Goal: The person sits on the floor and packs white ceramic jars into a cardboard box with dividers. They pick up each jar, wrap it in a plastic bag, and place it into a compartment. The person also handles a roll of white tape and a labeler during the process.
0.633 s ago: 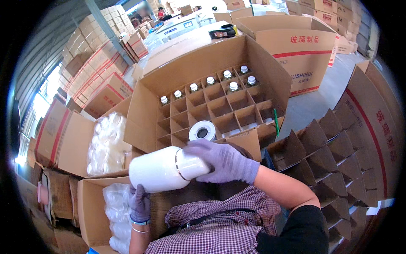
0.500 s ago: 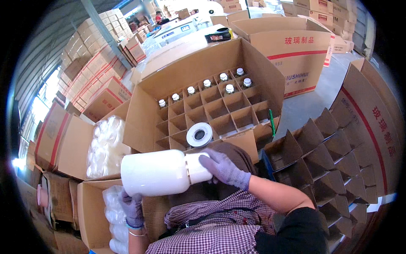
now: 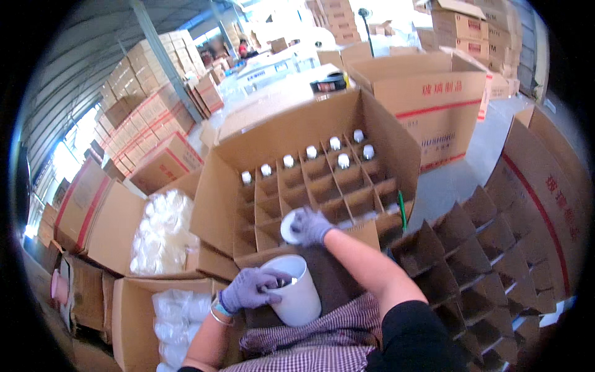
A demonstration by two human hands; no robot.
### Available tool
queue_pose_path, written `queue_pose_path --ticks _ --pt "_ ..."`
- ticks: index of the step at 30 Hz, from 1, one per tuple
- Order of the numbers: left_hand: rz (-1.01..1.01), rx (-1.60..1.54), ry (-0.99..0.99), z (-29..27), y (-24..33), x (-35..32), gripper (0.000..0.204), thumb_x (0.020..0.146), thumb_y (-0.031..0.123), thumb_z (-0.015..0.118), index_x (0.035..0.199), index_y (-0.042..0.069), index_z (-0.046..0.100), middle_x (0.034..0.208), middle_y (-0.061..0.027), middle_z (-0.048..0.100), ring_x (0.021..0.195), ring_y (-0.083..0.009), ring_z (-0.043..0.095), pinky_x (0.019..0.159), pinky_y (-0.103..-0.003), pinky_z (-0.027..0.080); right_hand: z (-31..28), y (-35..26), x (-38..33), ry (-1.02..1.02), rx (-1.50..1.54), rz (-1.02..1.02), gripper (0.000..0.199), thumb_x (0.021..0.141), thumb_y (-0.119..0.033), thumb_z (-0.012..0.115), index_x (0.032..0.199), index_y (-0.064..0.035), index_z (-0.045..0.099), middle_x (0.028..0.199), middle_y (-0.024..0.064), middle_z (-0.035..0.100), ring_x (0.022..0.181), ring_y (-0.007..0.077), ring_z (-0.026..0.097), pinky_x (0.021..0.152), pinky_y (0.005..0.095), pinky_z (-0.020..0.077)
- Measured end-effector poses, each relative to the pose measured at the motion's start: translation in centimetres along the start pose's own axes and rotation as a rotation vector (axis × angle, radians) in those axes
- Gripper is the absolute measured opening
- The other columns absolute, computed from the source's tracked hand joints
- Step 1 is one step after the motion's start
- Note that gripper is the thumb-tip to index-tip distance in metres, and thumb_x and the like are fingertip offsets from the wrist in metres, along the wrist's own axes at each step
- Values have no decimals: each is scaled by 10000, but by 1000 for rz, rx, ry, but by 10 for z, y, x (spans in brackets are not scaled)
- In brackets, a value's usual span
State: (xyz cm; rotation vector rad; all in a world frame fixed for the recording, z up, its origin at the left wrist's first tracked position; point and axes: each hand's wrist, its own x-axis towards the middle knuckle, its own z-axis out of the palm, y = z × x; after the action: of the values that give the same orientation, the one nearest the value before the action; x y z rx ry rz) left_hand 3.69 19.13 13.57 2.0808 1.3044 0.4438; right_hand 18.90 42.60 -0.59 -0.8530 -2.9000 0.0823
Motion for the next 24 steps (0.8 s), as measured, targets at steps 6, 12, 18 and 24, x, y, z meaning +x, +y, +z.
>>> queue_pose_path --ticks 6,12,18,24 --pt "20 -107 706 7 -28 -13 582 800 270 844 1276 21 619 1349 -179 605 1242 -281 595 1064 -408 470 -38 -3 29 111 506 14 476 809 -404 702 1216 -157 699 1153 118 717 987 368 686 927 443 549" --pt "5 -1429 459 -5 -29 -1 786 939 380 720 1529 40 329 1467 -149 502 1339 -290 514 1103 -495 459 -127 -61 -24 -13 1536 -52 488 978 -298 643 1360 -4 569 1230 115 663 1074 183 628 939 345 518" --pt "16 -1413 567 0 21 -11 824 937 535 659 1524 52 341 1463 -163 505 1356 -330 508 1090 -514 488 -200 -104 -79 642 505 -239 585 879 -300 731 1382 -70 540 1161 195 632 1017 355 663 874 434 559" --pt "148 162 877 26 50 11 909 697 391 883 1440 52 485 1497 -261 417 1380 -484 394 1148 -546 354 -124 -94 -78 523 874 -178 788 842 -321 778 1493 -68 411 1351 211 592 1226 338 606 987 379 529"
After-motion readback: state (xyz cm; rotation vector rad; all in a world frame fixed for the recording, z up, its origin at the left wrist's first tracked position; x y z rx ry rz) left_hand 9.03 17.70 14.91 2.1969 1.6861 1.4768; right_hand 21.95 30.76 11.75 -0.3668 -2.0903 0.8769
